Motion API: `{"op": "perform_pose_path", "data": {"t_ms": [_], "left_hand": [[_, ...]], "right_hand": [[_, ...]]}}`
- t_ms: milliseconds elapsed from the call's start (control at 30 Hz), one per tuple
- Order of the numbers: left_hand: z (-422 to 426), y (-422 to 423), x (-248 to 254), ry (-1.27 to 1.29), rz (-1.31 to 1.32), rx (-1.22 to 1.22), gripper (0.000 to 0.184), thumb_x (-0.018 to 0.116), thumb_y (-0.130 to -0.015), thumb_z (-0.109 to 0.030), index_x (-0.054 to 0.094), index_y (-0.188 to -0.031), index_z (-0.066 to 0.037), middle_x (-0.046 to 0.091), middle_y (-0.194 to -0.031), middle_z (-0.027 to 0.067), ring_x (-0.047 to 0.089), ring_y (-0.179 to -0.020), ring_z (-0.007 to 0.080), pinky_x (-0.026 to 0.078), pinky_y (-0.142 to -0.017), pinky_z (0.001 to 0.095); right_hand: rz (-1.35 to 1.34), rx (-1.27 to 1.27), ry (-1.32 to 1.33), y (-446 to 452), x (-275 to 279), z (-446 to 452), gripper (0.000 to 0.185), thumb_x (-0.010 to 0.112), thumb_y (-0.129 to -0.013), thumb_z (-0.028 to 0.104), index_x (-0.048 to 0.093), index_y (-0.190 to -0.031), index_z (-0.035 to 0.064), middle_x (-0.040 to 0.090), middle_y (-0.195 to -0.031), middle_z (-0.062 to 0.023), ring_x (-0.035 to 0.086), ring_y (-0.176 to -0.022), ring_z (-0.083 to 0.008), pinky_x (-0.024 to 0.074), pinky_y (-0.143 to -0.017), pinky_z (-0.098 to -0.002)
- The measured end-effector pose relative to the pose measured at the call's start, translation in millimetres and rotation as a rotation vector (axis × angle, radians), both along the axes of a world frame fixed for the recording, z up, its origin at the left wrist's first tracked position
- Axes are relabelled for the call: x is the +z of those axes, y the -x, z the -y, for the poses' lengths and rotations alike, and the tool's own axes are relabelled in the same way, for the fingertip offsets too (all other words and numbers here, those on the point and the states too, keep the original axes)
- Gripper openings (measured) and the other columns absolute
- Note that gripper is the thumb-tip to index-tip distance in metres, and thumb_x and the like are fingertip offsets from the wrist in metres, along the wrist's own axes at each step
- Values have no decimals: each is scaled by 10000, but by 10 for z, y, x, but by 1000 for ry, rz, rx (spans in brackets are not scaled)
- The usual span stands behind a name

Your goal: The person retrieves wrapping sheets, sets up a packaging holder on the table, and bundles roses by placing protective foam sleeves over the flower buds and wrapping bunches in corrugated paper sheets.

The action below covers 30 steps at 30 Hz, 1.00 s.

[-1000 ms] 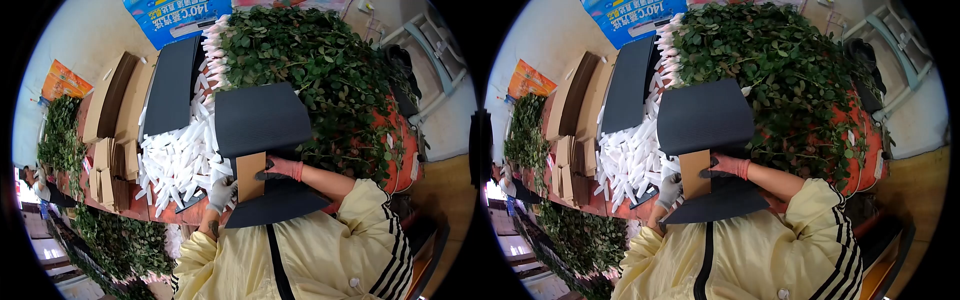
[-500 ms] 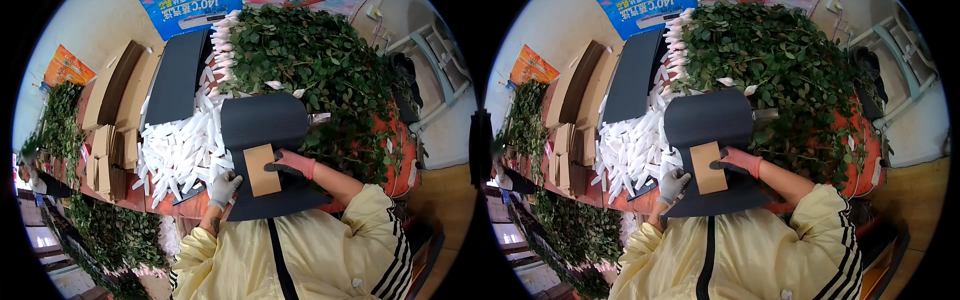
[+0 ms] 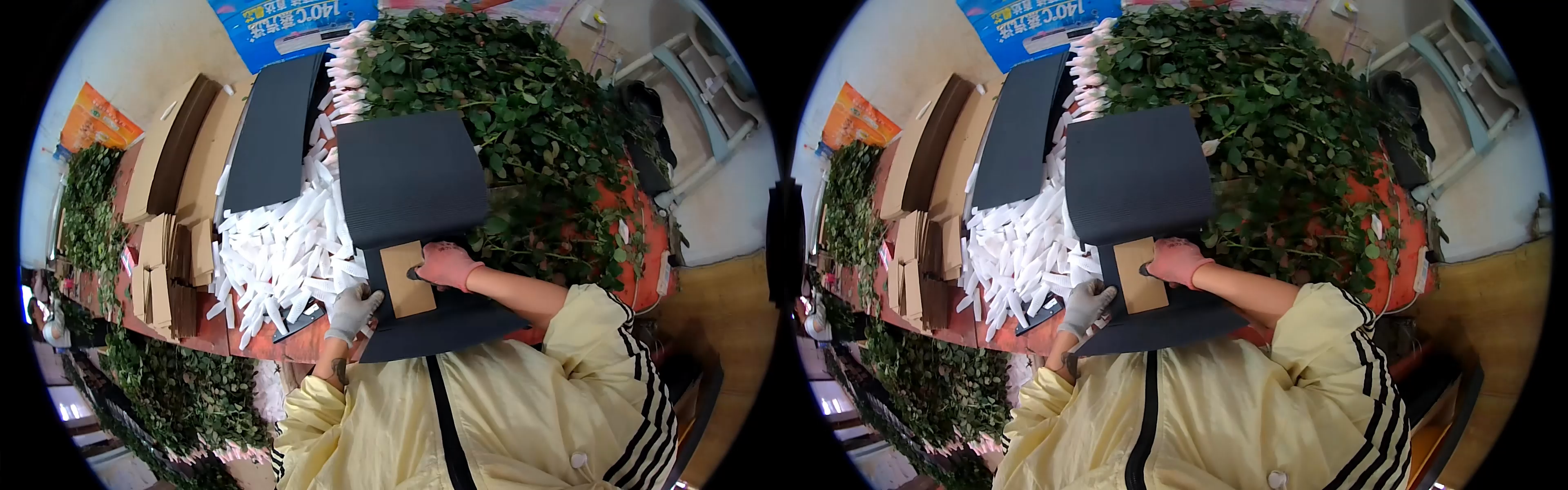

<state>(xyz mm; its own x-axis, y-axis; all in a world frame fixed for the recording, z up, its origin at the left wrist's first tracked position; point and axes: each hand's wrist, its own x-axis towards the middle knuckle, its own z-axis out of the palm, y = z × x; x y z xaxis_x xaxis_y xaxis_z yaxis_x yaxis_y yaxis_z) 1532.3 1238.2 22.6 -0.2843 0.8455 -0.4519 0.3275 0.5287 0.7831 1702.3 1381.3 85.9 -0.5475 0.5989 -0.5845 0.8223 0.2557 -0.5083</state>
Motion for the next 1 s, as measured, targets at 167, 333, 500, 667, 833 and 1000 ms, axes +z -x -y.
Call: {"op": "perform_pose_path", "data": {"t_ms": [167,333,500,667,833,1000], "left_hand": [[16,20,218,116,101,38,255,624,-826,-245,571,-782,1,571,-547,60,548,-449,126,418,-415,275],[81,306,135,-472,-643,-228,272,632,-752,-190,565,-997,-95,576,-780,84,589,-716,229,477,-642,330],[-194,531,101,-497,-1008,-444,595,642,-693,-218,434,-1249,-176,524,-978,150,493,-957,320,403,-832,421],[-90,707,452,-474,-871,-234,516,623,-701,-161,498,-1195,-79,529,-1085,151,524,-989,312,426,-833,405],[122,556,990,-405,-424,-229,270,601,-746,-122,618,-1003,-41,624,-897,114,598,-809,291,481,-747,354],[-208,163,702,-523,-421,-749,332,660,-728,-224,618,-1028,-89,578,-1091,131,541,-1031,261,409,-892,385]], "right_hand": [[-60,137,-335,-55,-249,7,370,540,-780,343,620,-837,-14,631,-629,-87,626,-521,-193,508,-632,-310],[62,17,-60,9,-128,2,384,545,-782,365,622,-847,-6,617,-570,-64,616,-509,-180,502,-636,-303],[62,88,-130,22,-154,-35,408,551,-781,399,630,-828,1,609,-552,-69,620,-520,-182,502,-631,-310],[128,117,-168,50,-88,1,446,559,-767,445,640,-784,6,608,-557,-86,640,-599,-203,492,-717,-315],[95,193,-393,2,-151,8,459,551,-762,450,643,-856,10,651,-717,-102,630,-836,-256,480,-776,-353],[146,256,-218,55,16,-49,444,519,-793,417,615,-870,-10,647,-718,-103,636,-759,-244,487,-745,-354]]}}
